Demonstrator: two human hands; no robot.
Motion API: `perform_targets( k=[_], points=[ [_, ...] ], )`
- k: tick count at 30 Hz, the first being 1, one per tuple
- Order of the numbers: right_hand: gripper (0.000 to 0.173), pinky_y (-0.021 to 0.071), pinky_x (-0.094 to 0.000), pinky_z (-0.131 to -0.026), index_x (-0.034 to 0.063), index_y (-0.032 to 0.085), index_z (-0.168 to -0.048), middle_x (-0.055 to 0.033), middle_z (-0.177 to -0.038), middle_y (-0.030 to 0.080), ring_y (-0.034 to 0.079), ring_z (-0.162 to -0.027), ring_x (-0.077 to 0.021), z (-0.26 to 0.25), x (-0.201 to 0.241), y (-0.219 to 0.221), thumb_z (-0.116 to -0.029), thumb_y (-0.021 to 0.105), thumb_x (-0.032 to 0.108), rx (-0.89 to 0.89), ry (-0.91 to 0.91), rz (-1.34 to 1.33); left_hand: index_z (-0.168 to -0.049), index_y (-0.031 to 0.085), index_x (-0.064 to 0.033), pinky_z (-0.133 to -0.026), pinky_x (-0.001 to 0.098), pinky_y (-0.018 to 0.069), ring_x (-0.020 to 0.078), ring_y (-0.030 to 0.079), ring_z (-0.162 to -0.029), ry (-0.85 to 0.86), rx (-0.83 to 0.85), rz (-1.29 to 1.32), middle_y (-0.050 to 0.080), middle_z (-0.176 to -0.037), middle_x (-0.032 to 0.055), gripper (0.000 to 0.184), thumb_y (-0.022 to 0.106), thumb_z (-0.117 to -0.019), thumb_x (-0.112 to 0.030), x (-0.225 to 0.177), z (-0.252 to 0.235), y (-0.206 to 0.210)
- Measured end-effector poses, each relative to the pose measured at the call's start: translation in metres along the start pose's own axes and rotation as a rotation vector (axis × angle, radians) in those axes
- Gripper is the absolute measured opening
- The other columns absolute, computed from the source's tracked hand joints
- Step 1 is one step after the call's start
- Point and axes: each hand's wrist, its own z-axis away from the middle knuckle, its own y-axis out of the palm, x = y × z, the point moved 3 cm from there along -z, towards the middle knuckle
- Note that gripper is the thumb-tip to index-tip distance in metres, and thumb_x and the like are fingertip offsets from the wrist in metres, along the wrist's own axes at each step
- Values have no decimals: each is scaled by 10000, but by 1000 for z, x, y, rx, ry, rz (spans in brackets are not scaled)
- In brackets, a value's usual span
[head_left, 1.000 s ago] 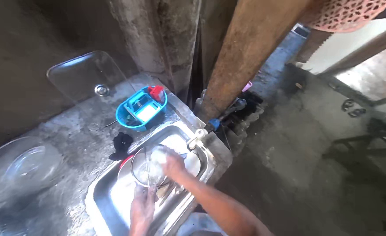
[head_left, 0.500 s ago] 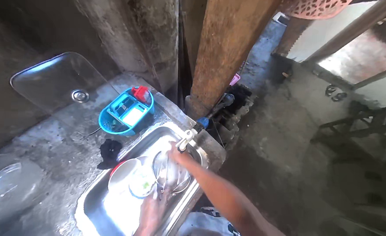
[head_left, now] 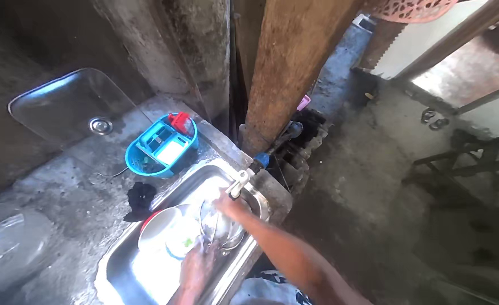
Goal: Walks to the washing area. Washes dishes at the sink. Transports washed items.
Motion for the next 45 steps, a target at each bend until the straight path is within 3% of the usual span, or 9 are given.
perform_targets(
  k=[5, 10, 16, 21, 26, 29, 33, 36, 45],
  points=[
    [396, 361, -485, -1217, -17, 708, -1240, -183, -1394, 644, 533, -1395, -338, 74, 8, 52, -879, 740, 144, -128, -541, 10, -1037, 720, 26, -837, 586, 557, 365, 713, -884, -4, -20, 63, 727, -915, 196, 246, 616, -977, -189, 4, -6, 8],
    [460, 459, -545, -1094, -58, 617, -1348, -278, -1321, 639, 607, -1267, -402, 60, -34, 2, -936, 655, 144, -174, -37, -21, -1134, 609, -8, -514, 396, 535, 195, 594, -507, -180, -33, 428, 633, -661, 74, 337, 506, -1089, -326, 17, -13, 5],
    [286, 392, -523, -1202, 94, 771, -1120, -50, -1245, 737, 604, -1319, -288, 87, -15, 49, -835, 753, 109, -538, -819, 8, -1031, 626, 15, -386, 280, 458, 131, 518, -411, -194, -97, 669, 591, -602, 60, 215, 462, -1077, -116, 6, -5, -15],
    [364, 556, -482, -997, -94, 710, -1157, -247, -1141, 731, 721, -1084, -345, 69, -36, -4, -854, 753, 102, -508, -393, -238, -1026, 617, -5, -370, 238, 425, 89, 471, -389, -287, -61, 683, 527, -560, 6, 297, 409, -1112, -199, 25, 33, -42],
    [298, 566, -316, -871, -88, 672, -1094, -136, -974, 721, 688, -909, -137, 62, -44, 8, -1011, 532, 161, -348, -95, -922, -898, 565, -82, -342, 185, 372, 43, 419, -368, -368, 215, 963, 484, -524, -38, 458, 241, -1136, -301, 46, 47, -53],
    [284, 602, -306, -813, -33, 654, -1061, -81, -922, 746, 714, -864, -112, 55, -29, 24, -1010, 471, 177, -391, -69, -1202, -1161, 610, -33, -399, 196, 431, 62, 508, -435, -429, 305, 983, 654, -688, 30, 779, 82, -1072, -599, 56, 44, -46],
    [356, 514, -422, -999, -79, 679, -1163, -212, -1090, 706, 669, -1070, -258, 46, 1, 21, -1041, 551, 229, -331, 95, -636, -1442, 440, -68, -488, 322, 533, 189, 665, -646, -413, 331, 684, 701, -1152, 134, 585, 297, -1087, -511, 50, 50, -40],
    [440, 516, -512, -1009, 25, 706, -1198, -174, -1149, 726, 682, -1130, -288, 27, 15, 26, -1027, 562, 404, -207, 106, -401, -1250, 638, -28, -558, 386, 547, 203, 637, -601, -361, 171, 445, 699, -857, 121, 388, 603, -1027, -343, 51, 40, -28],
    [494, 578, -509, -877, 74, 633, -1333, -167, -1294, 662, 696, -1092, -325, 36, 15, 36, -863, 743, 179, -171, -296, 113, -1077, 527, 0, -371, 294, 510, 168, 565, -393, -588, 119, 1017, 610, -596, 108, 93, 477, -1069, -78, 53, 22, -30]
  ],
)
